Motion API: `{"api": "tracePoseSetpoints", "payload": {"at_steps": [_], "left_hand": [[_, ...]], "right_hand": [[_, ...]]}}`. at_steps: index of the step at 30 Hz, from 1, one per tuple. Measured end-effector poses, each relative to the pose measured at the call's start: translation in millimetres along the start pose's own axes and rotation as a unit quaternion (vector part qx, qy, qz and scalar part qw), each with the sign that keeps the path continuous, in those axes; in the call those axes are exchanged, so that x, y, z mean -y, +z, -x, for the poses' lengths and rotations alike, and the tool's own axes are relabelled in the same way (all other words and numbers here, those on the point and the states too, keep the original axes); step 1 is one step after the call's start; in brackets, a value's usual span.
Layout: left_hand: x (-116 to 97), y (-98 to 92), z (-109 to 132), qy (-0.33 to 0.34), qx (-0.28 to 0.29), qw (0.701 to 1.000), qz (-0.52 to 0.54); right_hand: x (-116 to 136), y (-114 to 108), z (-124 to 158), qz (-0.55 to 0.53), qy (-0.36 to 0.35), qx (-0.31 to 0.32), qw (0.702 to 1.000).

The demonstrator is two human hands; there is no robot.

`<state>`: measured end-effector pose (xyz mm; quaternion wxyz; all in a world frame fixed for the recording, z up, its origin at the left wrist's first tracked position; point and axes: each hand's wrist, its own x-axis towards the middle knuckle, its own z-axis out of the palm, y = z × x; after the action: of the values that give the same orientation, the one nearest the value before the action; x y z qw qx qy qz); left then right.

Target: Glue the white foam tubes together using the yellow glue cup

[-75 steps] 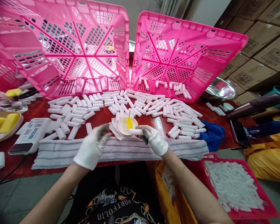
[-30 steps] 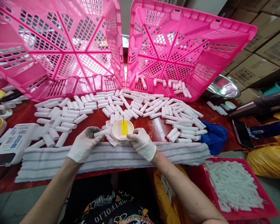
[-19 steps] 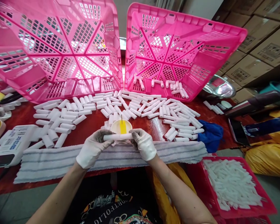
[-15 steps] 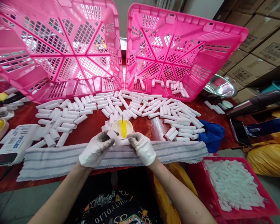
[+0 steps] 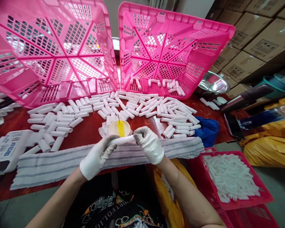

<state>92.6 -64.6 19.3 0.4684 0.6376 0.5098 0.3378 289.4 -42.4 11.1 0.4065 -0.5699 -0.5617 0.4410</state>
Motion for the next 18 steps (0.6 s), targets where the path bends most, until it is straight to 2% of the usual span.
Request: {"api": "tracePoseSetpoints", "payload": {"at_steps": [2,4,5,7,9,10,11,12,14,16,18], "left_hand": [[-2.3,0.9,0.6,-0.003,0.022,1.000,-0.019],[-1.2,4.9,-0.1,-0.045,0.033,0.998,-0.022],[0.1,8.3,-0.4,-0.079,0.038,0.996,-0.011],[3.1,17.5,-0.5,-0.141,0.060,0.988,0.021],[5.3,29.1,0.8,-0.162,0.069,0.984,0.031],[5.7,35.5,2.0,-0.156,0.058,0.986,0.022],[5.6,42.2,3.4,-0.144,0.033,0.989,0.004],[4.9,48.9,5.0,-0.128,0.001,0.992,-0.019],[1.7,61.5,8.4,-0.095,-0.056,0.991,-0.077],[-3.0,70.3,11.2,-0.049,-0.044,0.989,-0.131],[-6.4,70.1,12.5,0.003,0.023,0.989,-0.145]], "right_hand": [[-0.6,3.1,6.3,0.062,-0.024,0.011,0.998],[-3.0,3.1,14.0,0.160,-0.092,0.025,0.983],[-5.0,1.5,17.6,0.224,-0.144,0.027,0.964],[-10.0,-3.5,23.3,0.348,-0.266,0.015,0.899],[-14.5,-7.2,27.2,0.417,-0.359,-0.018,0.835],[-16.1,-7.2,29.0,0.427,-0.378,-0.041,0.821],[-17.1,-5.8,31.0,0.429,-0.378,-0.057,0.819],[-17.6,-3.5,33.2,0.426,-0.355,-0.071,0.829],[-17.8,0.1,39.3,0.403,-0.262,-0.090,0.872],[-18.6,-6.1,48.3,0.371,-0.161,-0.076,0.912],[-20.7,-29.2,61.1,0.367,-0.094,-0.025,0.925]]}}
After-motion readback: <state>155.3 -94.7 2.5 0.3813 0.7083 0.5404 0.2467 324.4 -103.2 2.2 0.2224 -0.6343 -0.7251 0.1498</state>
